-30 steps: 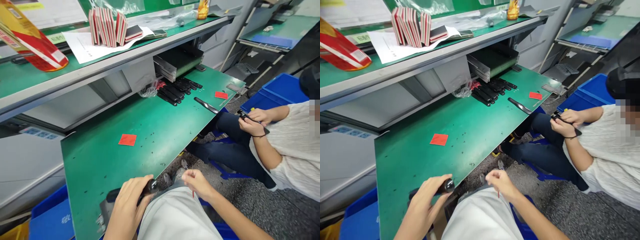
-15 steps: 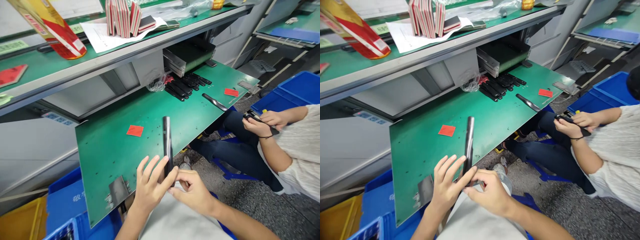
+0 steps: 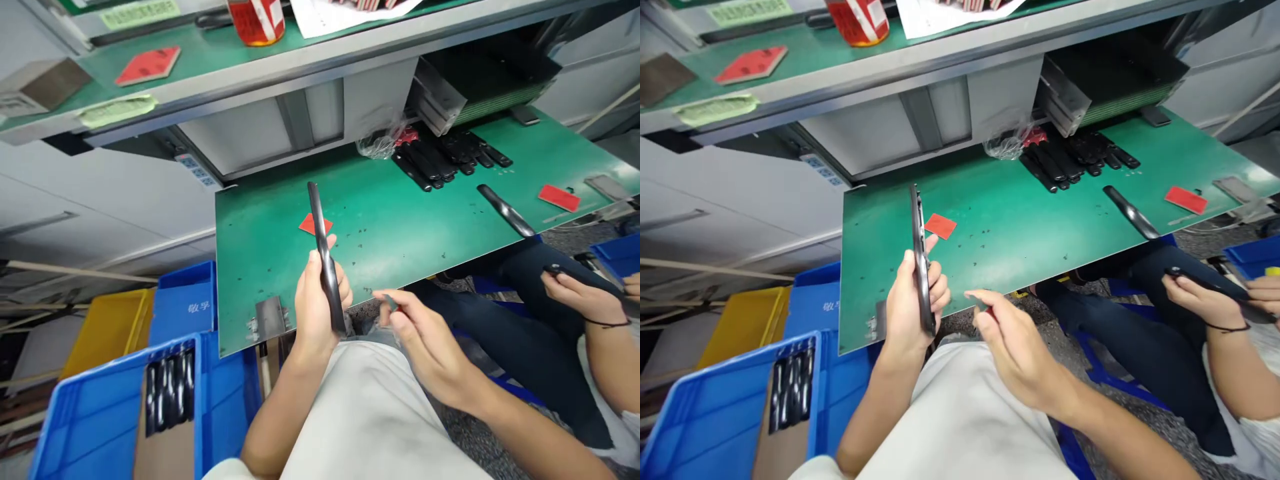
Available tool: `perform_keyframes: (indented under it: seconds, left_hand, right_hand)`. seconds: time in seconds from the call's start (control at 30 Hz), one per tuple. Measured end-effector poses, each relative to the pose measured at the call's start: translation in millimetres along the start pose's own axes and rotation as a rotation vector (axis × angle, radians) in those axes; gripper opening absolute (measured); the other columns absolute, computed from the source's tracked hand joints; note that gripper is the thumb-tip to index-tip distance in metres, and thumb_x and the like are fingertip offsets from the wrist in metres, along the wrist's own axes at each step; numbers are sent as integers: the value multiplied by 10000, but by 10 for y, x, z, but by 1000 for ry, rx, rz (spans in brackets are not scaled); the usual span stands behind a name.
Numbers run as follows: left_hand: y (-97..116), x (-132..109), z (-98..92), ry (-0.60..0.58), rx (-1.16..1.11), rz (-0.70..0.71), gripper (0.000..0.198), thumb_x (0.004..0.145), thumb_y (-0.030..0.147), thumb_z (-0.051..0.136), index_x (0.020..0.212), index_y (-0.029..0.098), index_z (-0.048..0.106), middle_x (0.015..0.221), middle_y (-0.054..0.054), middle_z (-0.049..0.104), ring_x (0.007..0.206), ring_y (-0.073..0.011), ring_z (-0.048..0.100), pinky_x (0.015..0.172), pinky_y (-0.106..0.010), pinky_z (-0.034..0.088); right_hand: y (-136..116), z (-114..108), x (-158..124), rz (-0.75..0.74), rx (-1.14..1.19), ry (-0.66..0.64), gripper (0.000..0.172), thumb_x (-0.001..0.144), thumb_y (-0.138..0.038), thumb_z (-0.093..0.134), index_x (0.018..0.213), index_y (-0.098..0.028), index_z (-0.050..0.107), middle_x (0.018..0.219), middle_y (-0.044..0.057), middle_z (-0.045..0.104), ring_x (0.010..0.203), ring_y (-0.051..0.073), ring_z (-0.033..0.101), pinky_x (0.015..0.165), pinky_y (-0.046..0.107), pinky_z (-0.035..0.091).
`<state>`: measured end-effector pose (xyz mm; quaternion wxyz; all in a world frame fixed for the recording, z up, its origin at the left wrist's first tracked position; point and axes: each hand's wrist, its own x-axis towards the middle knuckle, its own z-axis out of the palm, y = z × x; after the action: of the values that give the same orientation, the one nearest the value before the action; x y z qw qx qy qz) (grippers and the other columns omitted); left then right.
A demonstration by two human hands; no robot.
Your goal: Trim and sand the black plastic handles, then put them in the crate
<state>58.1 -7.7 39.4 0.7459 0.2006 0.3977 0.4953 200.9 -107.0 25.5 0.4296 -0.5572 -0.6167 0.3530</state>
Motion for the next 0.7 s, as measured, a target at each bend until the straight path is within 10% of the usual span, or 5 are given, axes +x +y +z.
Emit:
perform_keyframes:
  seconds: [0.27,0.37,0.5,0.7]
  left_hand:
    - [167,-159,53,-83,-33,-33,267,1059,483,564,1033,226,631,609,97,344,381,-32,282,350,-116,247]
    - [200,-213,78,-110,-34,-41,294,1070,475,544,969,210,620,611,93,312,387,-29,263,354,-115,255]
    - [244,-278,108,-114,-13,-68,339,1063,491,553,911,195,615,604,88,295,388,-28,252,354,-111,248]
    - [252,-344,139,-97,-13,-39,287,1058,479,571,1015,210,661,585,88,306,380,-34,259,348,-101,263]
  right_hand:
    - [-139,-26,200,-484,-261,-115,351,1011,-51,425,1300,-182,576,1097,84,735,990,165,699,838,306,577]
    - [-182,38,238,-591,-487,-6,254,1084,-281,413,1123,-154,629,892,88,708,793,195,633,698,354,517]
    - [-221,79,300,-687,-710,117,580,1000,-724,455,806,-202,614,670,39,556,627,180,453,564,365,365]
    - [-251,66,338,-711,-798,109,638,930,-812,489,703,-221,566,651,19,485,624,168,388,551,362,318]
